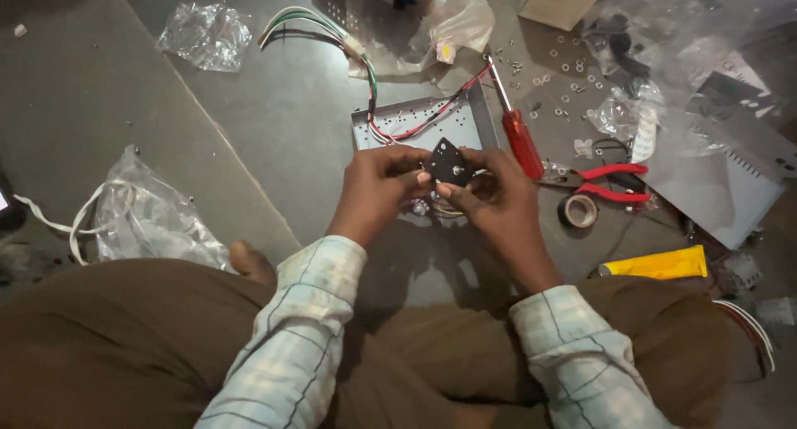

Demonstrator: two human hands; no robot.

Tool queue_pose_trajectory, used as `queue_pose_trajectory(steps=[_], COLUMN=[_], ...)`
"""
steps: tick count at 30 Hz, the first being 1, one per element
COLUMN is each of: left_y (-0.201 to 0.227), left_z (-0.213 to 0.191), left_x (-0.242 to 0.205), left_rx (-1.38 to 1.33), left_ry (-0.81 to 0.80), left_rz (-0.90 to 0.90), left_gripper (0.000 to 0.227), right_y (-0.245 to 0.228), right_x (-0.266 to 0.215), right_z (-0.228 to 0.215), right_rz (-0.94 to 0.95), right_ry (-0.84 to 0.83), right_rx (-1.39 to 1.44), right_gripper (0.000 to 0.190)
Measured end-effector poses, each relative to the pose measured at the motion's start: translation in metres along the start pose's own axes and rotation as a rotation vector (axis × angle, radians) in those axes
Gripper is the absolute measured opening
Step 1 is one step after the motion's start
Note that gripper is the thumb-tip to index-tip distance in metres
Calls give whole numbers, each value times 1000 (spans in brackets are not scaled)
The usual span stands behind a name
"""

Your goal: The person sits on the floor assembling an electronic device. They strip wires, insert a small black component into a metal box, and use pliers to crimp connectors onto the wires.

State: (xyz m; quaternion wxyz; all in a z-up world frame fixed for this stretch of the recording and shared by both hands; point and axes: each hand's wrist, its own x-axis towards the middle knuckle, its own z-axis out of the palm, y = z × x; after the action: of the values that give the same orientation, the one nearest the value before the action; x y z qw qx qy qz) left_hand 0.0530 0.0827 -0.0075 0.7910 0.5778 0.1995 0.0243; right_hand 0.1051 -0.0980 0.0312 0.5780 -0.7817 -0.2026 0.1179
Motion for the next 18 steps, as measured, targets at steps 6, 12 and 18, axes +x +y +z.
queue_pose_trajectory(steps=[6,12,18], left_y=[6,14,11], left_z=[4,8,9], left_x=[-6,-15,-16], left_rx=[174,389,459], left_ry=[-9,65,59], left_rz=[92,127,184], left_gripper=[31,28,27], right_y=[5,18,21], right_x=[4,7,5], right_z=[-4,-13,-13], right_rz=[18,97,175], right_ry=[-16,-93,-163], right_rx=[-89,31,196], right_gripper=[48,52,46])
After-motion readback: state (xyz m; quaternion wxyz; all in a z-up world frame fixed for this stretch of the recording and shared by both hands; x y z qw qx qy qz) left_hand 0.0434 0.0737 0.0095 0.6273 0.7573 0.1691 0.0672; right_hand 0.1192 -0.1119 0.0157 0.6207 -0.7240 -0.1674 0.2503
